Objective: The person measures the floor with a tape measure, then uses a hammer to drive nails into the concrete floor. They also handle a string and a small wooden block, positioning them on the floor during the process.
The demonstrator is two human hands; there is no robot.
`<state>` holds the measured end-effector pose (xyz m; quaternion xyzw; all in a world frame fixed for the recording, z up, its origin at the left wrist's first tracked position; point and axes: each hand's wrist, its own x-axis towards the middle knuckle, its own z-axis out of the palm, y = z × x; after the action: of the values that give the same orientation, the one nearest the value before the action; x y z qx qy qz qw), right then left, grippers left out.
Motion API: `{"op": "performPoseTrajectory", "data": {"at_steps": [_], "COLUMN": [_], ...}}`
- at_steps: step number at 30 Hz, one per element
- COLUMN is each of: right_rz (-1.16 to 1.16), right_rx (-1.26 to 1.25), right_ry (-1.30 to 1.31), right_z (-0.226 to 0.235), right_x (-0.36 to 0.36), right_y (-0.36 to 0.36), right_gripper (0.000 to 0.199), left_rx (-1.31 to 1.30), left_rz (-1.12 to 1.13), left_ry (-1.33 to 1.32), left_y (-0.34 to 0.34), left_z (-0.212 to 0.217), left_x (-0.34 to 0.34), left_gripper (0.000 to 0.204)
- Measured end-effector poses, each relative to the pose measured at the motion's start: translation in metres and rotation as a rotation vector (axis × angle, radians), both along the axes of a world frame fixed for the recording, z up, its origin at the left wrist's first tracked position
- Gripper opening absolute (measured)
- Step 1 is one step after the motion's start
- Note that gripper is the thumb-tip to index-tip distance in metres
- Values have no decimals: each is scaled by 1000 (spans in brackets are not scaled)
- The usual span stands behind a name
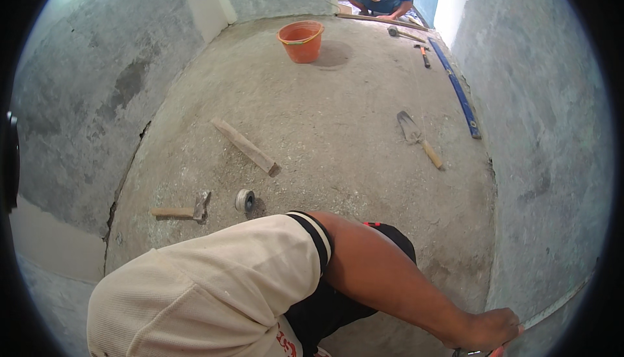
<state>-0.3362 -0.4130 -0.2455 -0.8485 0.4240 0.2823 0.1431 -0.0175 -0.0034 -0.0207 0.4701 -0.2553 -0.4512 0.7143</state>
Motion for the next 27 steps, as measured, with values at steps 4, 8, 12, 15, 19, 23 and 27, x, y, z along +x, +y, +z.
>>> {"op": "performPoseTrajectory", "data": {"at_steps": [4,8,12,15,19,23,27], "right_rz": [-4,96,177,45,279,511,369], "right_rx": [52,-20,-88,120,-24,-245,-120], "right_ry": [14,-36,-101,-88,-67,-96,110], "right_z": [10,-35,-39,-72,-83,-81,-93], "right_x": [5,-22,-41,-14,-28,-52,-36], "right_y": [31,-24,-85,-26,-38,-103,-90], "right_gripper": [43,44,45,45,46,45,45], "left_rx": [29,-52,-106,31,28,-77,-79], "left_rz": [13,-28,-38,21,19,-1,13], "left_ry": [-27,-34,-15,35,54,-14,66], "left_y": [1,-8,0,2,-8,-3,-9], "left_z": [-9,-7,17,-17,-23,0,-10], "left_x": [1,5,0,5,5,5,4], "left_gripper": [41,44,44,40,40,41,41]}}
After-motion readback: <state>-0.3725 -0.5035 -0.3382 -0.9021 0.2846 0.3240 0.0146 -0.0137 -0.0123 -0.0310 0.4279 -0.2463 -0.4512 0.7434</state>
